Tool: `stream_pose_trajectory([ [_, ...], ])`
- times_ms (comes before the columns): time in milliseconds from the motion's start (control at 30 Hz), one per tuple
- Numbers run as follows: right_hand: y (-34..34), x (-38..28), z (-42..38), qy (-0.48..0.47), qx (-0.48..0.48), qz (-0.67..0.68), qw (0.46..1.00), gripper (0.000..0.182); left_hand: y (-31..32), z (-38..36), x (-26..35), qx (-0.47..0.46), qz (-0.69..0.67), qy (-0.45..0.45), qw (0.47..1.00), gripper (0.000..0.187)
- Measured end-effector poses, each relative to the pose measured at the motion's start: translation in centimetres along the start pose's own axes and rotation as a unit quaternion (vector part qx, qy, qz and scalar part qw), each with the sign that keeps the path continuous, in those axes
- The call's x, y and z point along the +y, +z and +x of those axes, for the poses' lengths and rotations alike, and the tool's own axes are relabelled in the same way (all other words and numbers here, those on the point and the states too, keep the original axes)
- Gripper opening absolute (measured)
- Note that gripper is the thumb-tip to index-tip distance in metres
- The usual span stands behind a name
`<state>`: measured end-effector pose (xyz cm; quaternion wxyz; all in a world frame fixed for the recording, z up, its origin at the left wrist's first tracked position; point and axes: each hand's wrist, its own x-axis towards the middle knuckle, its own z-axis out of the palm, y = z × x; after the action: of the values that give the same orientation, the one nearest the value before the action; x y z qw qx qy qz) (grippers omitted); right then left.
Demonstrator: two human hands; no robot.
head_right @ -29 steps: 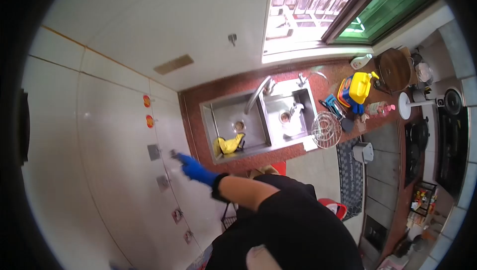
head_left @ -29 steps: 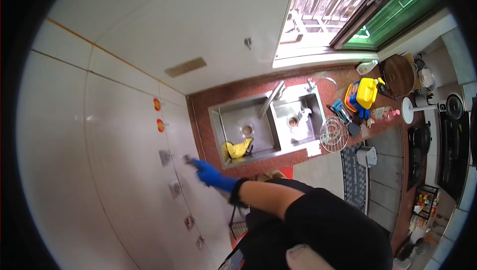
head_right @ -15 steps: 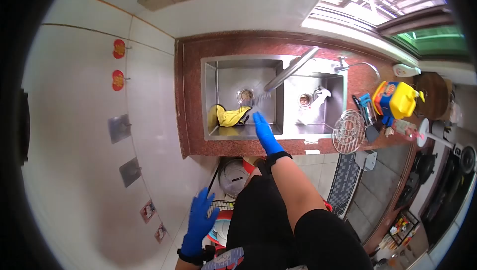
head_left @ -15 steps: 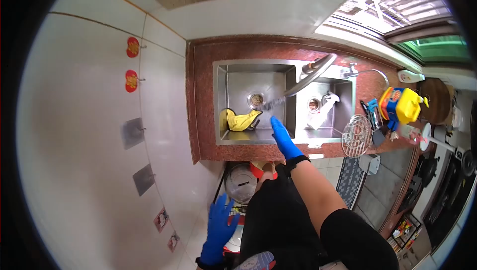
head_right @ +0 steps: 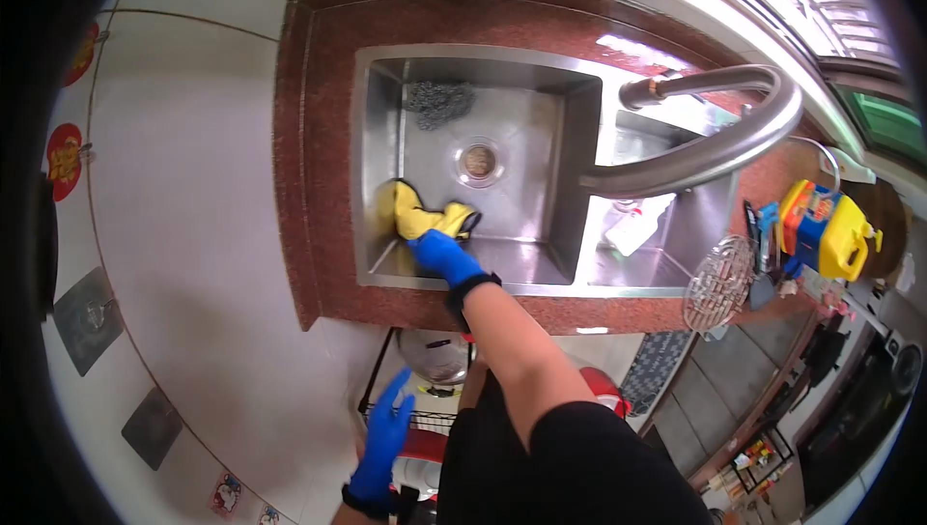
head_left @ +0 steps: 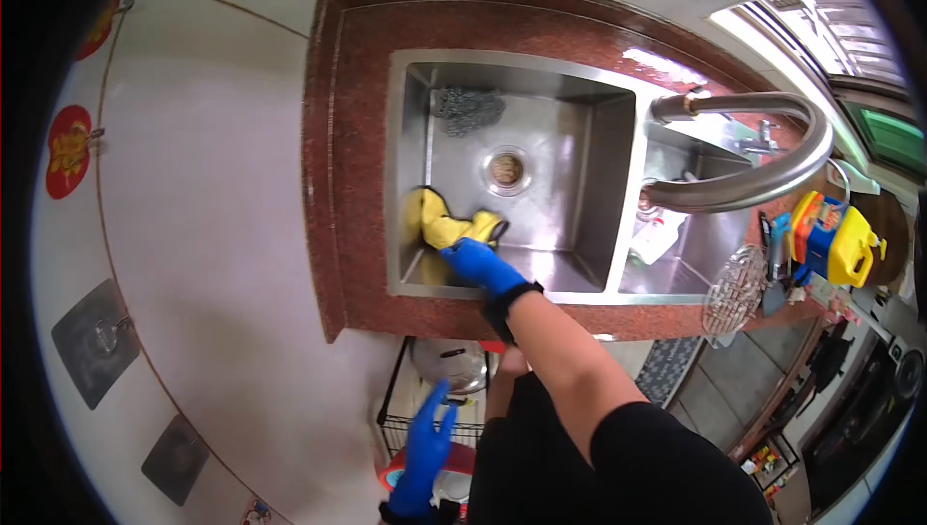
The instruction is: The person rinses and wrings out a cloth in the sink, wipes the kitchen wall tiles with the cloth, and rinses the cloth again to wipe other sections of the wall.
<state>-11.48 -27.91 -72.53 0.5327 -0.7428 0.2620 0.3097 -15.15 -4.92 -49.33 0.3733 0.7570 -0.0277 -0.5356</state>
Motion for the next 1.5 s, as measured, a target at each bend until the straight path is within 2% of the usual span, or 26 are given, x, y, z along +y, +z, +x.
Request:
stream_pose_trajectory([
  [33,-0.7,-0.7,-2.2,0.044,0.048,0.101,0.993,0.037,0.3,2.5,-0.1,0.007,-0.094,-0.026,0.995,0.048],
  [67,2.7,2.7,-1.8,-0.118,0.13,0.184,0.967,0.036,0.5,5.1,1.6,0.032,-0.202,-0.075,0.976,0.054],
  [100,-0.3,0.0,-7.4,-0.129,0.125,0.241,0.954,0.034,1.1,7.4,3.9,0.051,-0.324,-0.124,0.937,0.05],
  [133,-2.2,-1.3,-12.4,-0.133,0.128,0.24,0.953,0.037,1.2,10.1,5.2,-0.003,-0.44,-0.189,0.878,0.047],
  [167,-4.3,-2.2,-16.2,-0.073,0.028,0.31,0.948,0.037,1.6,12.9,6.0,-0.053,-0.541,-0.253,0.8,0.045],
  [200,-6.4,-2.1,-18.9,-0.124,0.037,0.21,0.969,0.036,2.8,15.6,6.1,-0.159,-0.611,-0.144,0.762,0.041],
  [233,-7.9,-0.4,-20.5,-0.169,0.09,0.22,0.956,0.035,3.8,18.6,4.6,-0.134,-0.62,-0.131,0.762,0.043],
  [267,-8.9,3.7,-20.7,-0.152,0.234,0.227,0.933,0.036,4.7,20.4,5.2,-0.106,-0.629,-0.117,0.761,0.045],
  [367,-20.3,9.8,-21.1,-0.052,0.601,0.241,0.76,0.043,7.0,23.0,9.7,-0.078,-0.419,-0.085,0.901,0.046],
  [400,-25.2,10.3,-22.4,-0.083,0.686,-0.073,0.719,0.049,8.6,22.0,13.1,-0.06,-0.327,-0.069,0.941,0.05],
  [433,-28.3,9.9,-22.5,-0.031,0.693,-0.081,0.716,0.056,9.2,22.7,14.2,-0.038,-0.153,-0.073,0.985,0.052],
  [467,-31.5,10.9,-21.8,-0.06,0.685,-0.16,0.708,0.055,9.8,23.2,15.3,-0.013,0.026,-0.074,0.997,0.054],
  [533,-34.7,12.4,-19.8,0.006,0.579,0.0,0.815,0.039,11.0,22.9,17.9,-0.047,0.082,-0.015,0.995,0.051],
  [600,-36.2,12.3,-20.0,0.142,0.514,-0.109,0.839,0.029,12.7,22.8,20.1,-0.058,0.077,0.062,0.993,0.049],
  [767,-33.5,17.6,-19.1,0.107,0.583,-0.093,0.8,0.026,15.6,23.7,20.4,-0.06,-0.091,0.179,0.978,0.046],
  [867,-34.1,17.0,-18.9,0.135,0.599,-0.063,0.787,0.027,16.1,24.8,20.4,0.023,0.016,0.275,0.961,0.042],
  [900,-34.5,16.3,-19.5,0.152,0.559,0.001,0.815,0.031,16.2,25.0,20.8,0.081,0.089,0.344,0.931,0.038],
  [933,-33.9,16.0,-19.3,0.117,0.611,-0.031,0.782,0.033,16.2,25.0,21.3,0.138,0.16,0.41,0.887,0.034],
  [1000,-31.2,15.1,-18.8,0.044,0.704,-0.095,0.702,0.037,15.7,24.9,21.2,0.104,0.165,0.413,0.89,0.043],
  [1033,-29.5,14.4,-18.6,-0.043,0.702,-0.055,0.708,0.045,15.0,26.4,19.3,0.1,0.161,0.417,0.889,0.046],
  [1133,-26.8,10.8,-19.6,-0.068,0.669,-0.11,0.732,0.05,13.1,26.7,18.4,0.011,0.104,0.314,0.944,0.056],
  [1200,-28.9,12.2,-19.3,0.054,0.718,-0.212,0.661,0.047,11.7,27.7,17.7,-0.029,0.105,0.298,0.948,0.052],
  [1267,-32.2,16.0,-17.9,0.092,0.671,-0.174,0.714,0.042,11.5,26.4,19.7,-0.052,0.124,0.295,0.946,0.047],
  [1333,-35.0,17.7,-18.2,0.134,0.55,-0.051,0.823,0.035,11.5,25.3,20.4,-0.04,0.132,0.279,0.95,0.041],
  [1400,-36.5,21.7,-16.2,0.024,0.607,-0.027,0.794,0.027,11.2,25.8,19.8,-0.075,0.087,0.222,0.968,0.039],
  [1500,-37.6,19.0,-17.3,0.118,0.547,0.026,0.828,0.027,11.6,25.4,18.8,-0.076,0.09,0.213,0.97,0.034],
])
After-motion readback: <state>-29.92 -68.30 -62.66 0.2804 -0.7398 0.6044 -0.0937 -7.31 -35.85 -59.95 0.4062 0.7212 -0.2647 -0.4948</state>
